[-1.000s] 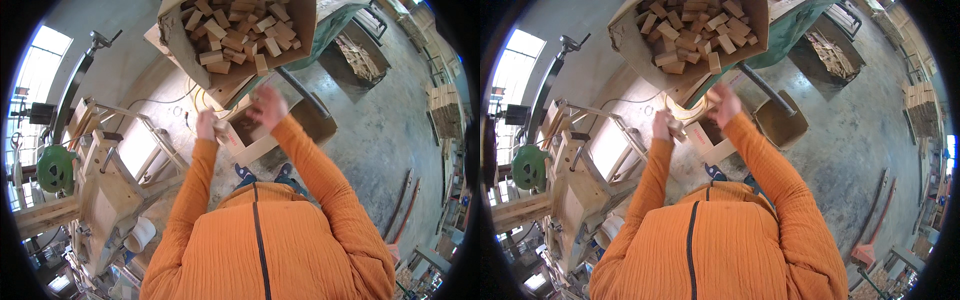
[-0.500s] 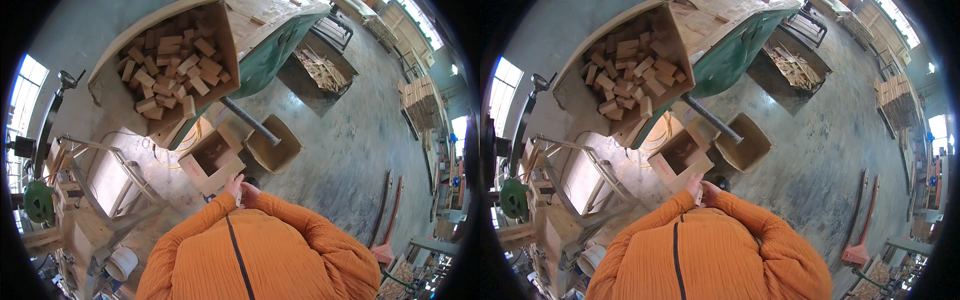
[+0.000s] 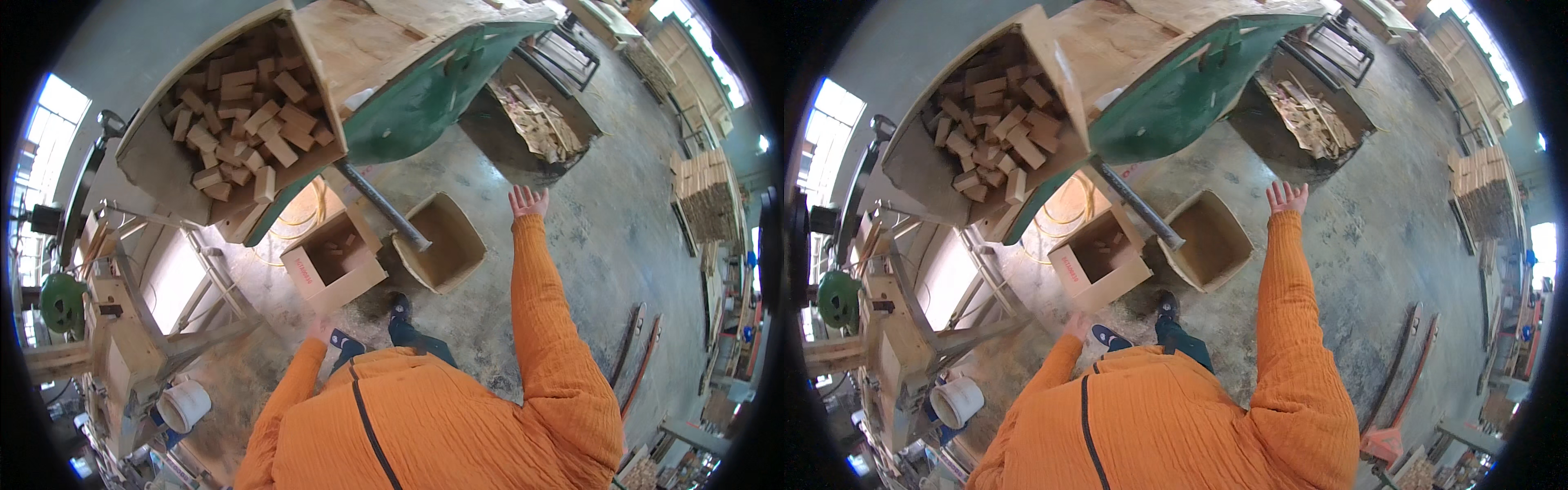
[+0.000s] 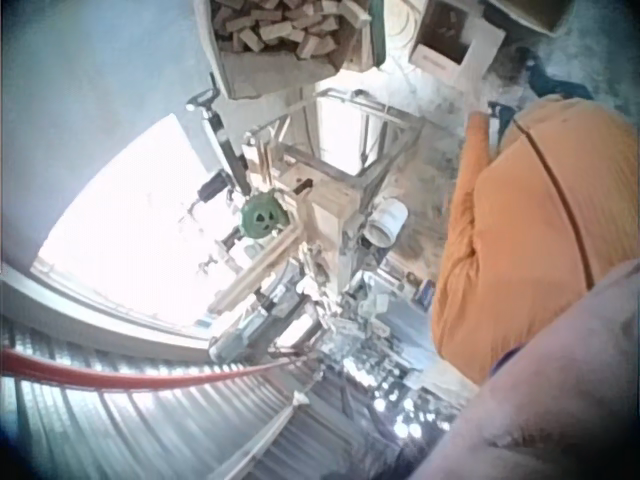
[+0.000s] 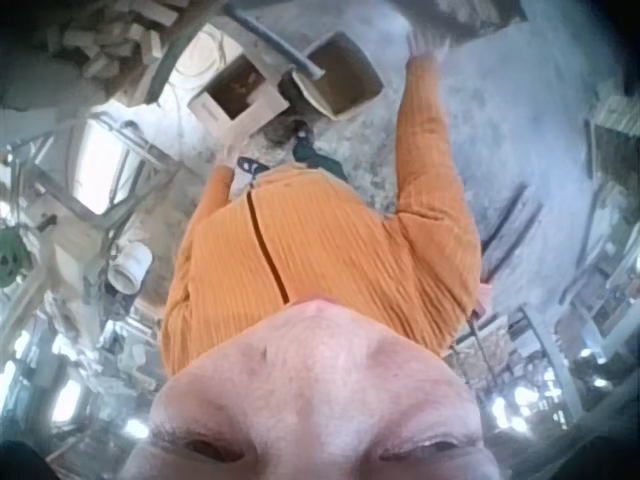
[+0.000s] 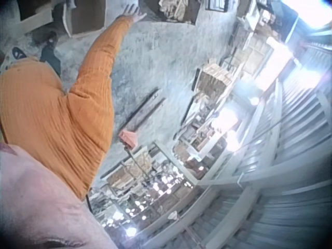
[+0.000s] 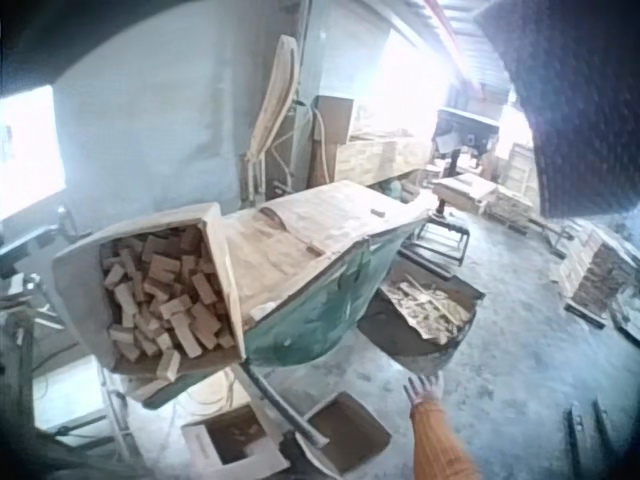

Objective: The person picks up small wooden blocks from a cardboard box, inspects them, and places them into a machine hopper. The person repeats this process, handling the blocks one at a time or in small groups, and occasionally moves the box to access more blocks.

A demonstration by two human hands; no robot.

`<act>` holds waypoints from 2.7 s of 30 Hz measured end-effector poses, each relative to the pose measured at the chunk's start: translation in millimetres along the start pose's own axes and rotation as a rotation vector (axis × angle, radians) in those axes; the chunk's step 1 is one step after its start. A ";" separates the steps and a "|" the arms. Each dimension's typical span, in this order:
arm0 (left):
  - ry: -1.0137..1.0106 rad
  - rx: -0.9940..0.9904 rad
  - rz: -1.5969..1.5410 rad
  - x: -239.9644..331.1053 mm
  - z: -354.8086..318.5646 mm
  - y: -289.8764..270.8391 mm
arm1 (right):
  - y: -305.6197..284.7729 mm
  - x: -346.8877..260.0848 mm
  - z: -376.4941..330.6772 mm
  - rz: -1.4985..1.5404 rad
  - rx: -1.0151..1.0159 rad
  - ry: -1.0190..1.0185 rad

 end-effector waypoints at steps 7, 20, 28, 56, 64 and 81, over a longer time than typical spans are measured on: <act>-0.337 0.042 0.178 -71.7 -89.8 -25.5 | -130.2 207.2 -36.3 -0.796 -0.364 0.620; -0.903 -0.415 -0.200 -207.3 -171.4 91.1 | -157.9 458.7 -179.9 -2.204 -1.652 0.423; -0.801 0.100 -0.121 -297.1 -143.2 104.9 | -151.8 651.9 -50.3 -2.590 -1.439 -0.066; -0.670 0.399 -0.188 -330.5 -132.5 83.7 | -180.3 709.0 -3.5 -1.440 -0.771 0.356; -0.515 0.207 -0.051 -282.1 -128.5 70.3 | -90.9 563.4 -244.0 -1.112 -0.722 1.063; -0.199 0.356 -1.418 -111.2 -152.0 -139.5 | 75.9 395.0 -409.4 -1.448 -1.428 -0.519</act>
Point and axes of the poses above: each hand's wrist, its own z-axis towards the middle knuckle, its own y-axis out of the palm, x = y × z, the point moved 2 cm from there along z, towards the middle knuckle, and after that the axes turned 2 degrees about y, right-handed, at the moved point
